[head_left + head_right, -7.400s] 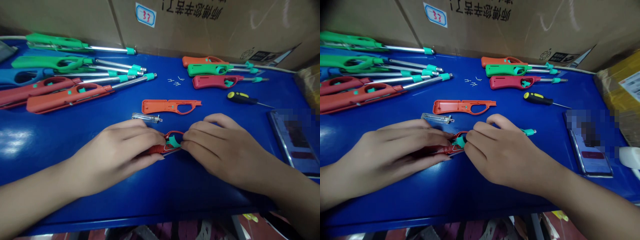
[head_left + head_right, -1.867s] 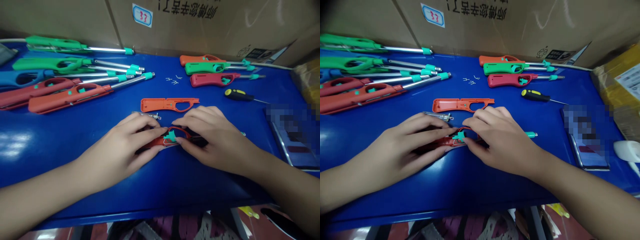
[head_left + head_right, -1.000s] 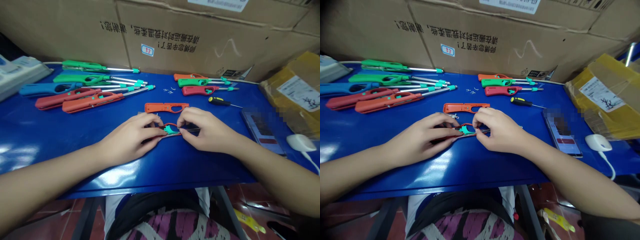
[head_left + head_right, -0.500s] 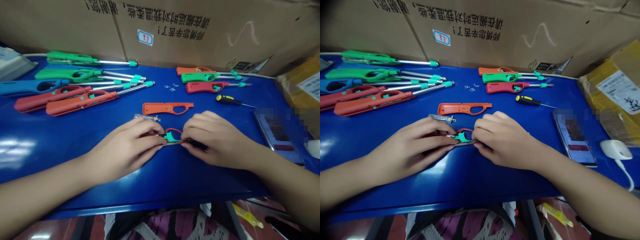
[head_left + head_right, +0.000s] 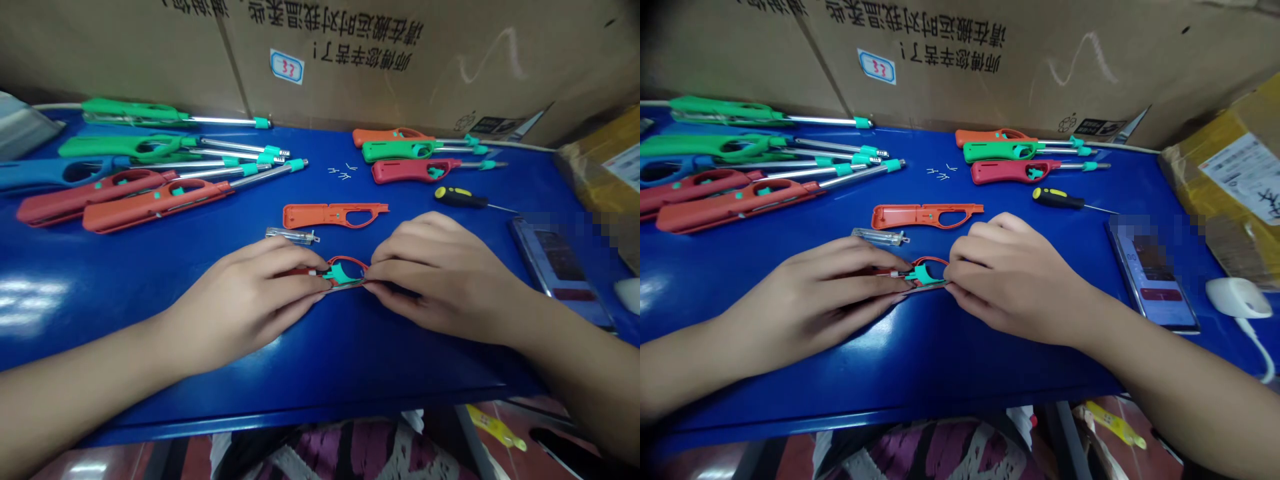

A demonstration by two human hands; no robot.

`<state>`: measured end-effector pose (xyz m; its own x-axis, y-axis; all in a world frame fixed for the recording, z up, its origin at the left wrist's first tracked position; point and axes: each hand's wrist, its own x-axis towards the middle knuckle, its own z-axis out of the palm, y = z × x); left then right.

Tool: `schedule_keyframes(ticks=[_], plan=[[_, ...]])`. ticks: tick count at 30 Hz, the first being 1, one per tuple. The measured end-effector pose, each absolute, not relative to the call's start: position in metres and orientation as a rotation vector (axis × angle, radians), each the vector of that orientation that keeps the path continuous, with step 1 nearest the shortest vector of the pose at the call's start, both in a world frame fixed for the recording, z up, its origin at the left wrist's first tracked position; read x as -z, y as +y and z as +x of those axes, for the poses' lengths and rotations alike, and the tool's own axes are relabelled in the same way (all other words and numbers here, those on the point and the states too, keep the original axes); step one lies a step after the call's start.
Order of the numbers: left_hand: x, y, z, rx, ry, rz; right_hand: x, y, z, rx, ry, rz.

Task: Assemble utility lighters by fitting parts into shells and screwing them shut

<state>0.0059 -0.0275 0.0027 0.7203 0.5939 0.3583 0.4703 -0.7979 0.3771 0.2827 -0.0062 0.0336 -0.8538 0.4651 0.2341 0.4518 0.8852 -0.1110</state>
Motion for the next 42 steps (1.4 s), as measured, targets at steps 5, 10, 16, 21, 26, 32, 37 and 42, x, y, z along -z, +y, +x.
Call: schedule_keyframes(ticks=[5, 10, 16, 21, 26, 32, 37, 42], plan=[[-0.004, -0.027, 0.009, -0.666, 0.857, 2.622, -0.033, -0.007, 0.281, -0.155, -2.846, -0.783], [-0.004, -0.027, 0.008, -0.653, 0.851, 2.606, -0.033, -0.006, 0.283, -0.185, -2.806, -0.818], [-0.003, -0.025, 0.008, -0.658, 0.839, 2.605, -0.032, -0.005, 0.284, -0.209, -2.796, -0.822], [-0.003, -0.026, 0.007, -0.680, 0.830, 2.628, -0.034, -0.006, 0.284, -0.203, -2.826, -0.795], [-0.004, -0.027, 0.006, -0.688, 0.830, 2.617, -0.035, -0.006, 0.284, -0.235, -2.782, -0.819], [-0.003, -0.026, 0.010, -0.709, 0.861, 2.503, -0.028, -0.008, 0.280, -0.280, -2.669, -0.806], [-0.007, -0.025, 0.009, -0.784, 0.963, 2.475, -0.019, -0.011, 0.275, -0.323, -2.717, -0.796], [-0.022, -0.012, -0.003, -0.810, 1.114, 2.662, -0.012, -0.012, 0.272, -0.492, -2.670, -0.873]])
